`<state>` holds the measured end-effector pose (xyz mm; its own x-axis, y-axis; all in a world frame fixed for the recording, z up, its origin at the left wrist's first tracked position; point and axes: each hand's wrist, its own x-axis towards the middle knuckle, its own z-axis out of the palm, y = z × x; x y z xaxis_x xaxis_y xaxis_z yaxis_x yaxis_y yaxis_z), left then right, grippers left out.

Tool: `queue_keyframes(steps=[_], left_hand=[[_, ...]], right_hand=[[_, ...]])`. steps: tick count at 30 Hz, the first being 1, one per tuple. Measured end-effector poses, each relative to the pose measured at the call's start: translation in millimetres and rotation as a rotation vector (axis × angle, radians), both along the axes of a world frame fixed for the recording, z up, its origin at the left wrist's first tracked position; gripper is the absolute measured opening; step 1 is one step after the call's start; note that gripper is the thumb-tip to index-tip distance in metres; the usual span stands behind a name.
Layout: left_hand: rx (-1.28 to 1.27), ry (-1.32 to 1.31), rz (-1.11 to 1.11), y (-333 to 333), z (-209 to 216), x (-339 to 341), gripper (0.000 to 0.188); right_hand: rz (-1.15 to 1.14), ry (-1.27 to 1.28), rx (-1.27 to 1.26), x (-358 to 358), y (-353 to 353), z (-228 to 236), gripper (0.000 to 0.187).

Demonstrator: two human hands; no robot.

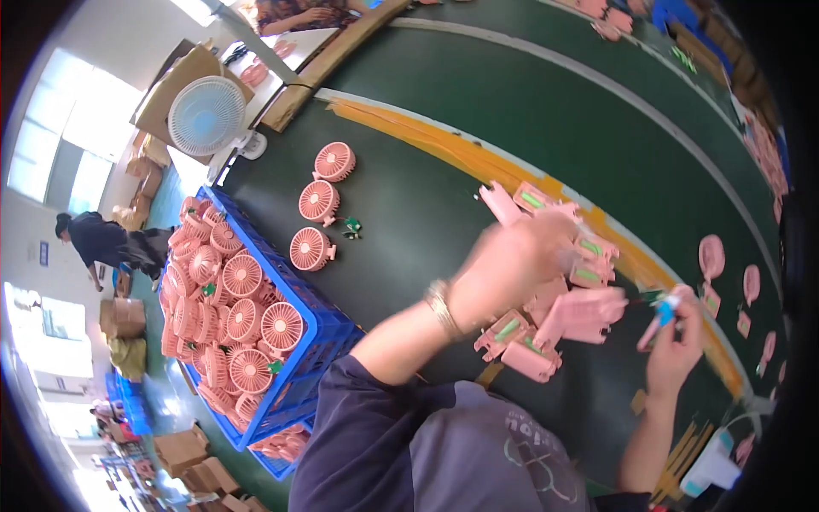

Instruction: The person assembles handheld fans by connecting circuit boards to handle casings containing batteries, unloading fan heads from a crate onto the assembly table, and fitting the fan components together by hand.

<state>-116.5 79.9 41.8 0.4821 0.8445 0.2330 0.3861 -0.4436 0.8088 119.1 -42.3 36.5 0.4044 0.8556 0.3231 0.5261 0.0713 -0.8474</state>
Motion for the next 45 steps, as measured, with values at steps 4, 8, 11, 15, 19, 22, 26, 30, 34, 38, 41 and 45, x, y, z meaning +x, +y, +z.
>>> queue_keyframes(steps=[4, 8, 11, 15, 19, 22, 26, 30, 34, 38, 41, 45], left_hand=[[0.602, 0.366, 0.649, 134, -47, -134, 0.032], [-0.147, 0.909, 1.013, 173, -95, -280, 0.083], [-0.265, 0.86, 0.917, 185, -101, -251, 0.087], [-0.168, 0.789, 0.675, 174, -112, -224, 0.088], [-0.026, 0.825, 0.356, 106, -103, -142, 0.084], [-0.112, 0.944, 0.053, 69, -82, -135, 0.084], [-0.157, 0.775, -0.026, 48, -57, -144, 0.061], [0.201, 0.639, 0.418, 63, -83, -144, 0.052], [-0.101, 0.677, 0.818, 74, -99, -130, 0.046], [-0.154, 0.705, 0.845, 81, -126, -149, 0.039], [-0.125, 0.31, 0.705, 79, -110, -131, 0.025], [-0.104, -0.171, 0.659, 67, -104, -127, 0.018]], right_hand=[[-0.217, -0.204, 0.164, 93, 54, -24, 0.016], [-0.237, -0.321, -0.048, 127, 127, -56, 0.018], [-0.189, -0.895, -0.091, 165, 157, -104, 0.02], [-0.142, -0.741, 0.082, 54, 182, -89, 0.019], [0.331, -0.616, -0.443, -47, 167, -74, 0.023], [0.456, -0.716, -0.566, -79, 146, -64, 0.026], [0.474, -0.492, -0.59, -63, 135, -89, 0.025], [0.503, -0.158, -0.681, -56, 127, -86, 0.024], [0.476, 0.248, -0.73, -46, 97, -80, 0.02], [0.085, 0.56, -0.485, -37, 25, -58, 0.024], [-0.114, 0.604, -0.34, -10, -42, -69, 0.024], [-0.157, 0.683, -0.259, 2, -89, -93, 0.018]])
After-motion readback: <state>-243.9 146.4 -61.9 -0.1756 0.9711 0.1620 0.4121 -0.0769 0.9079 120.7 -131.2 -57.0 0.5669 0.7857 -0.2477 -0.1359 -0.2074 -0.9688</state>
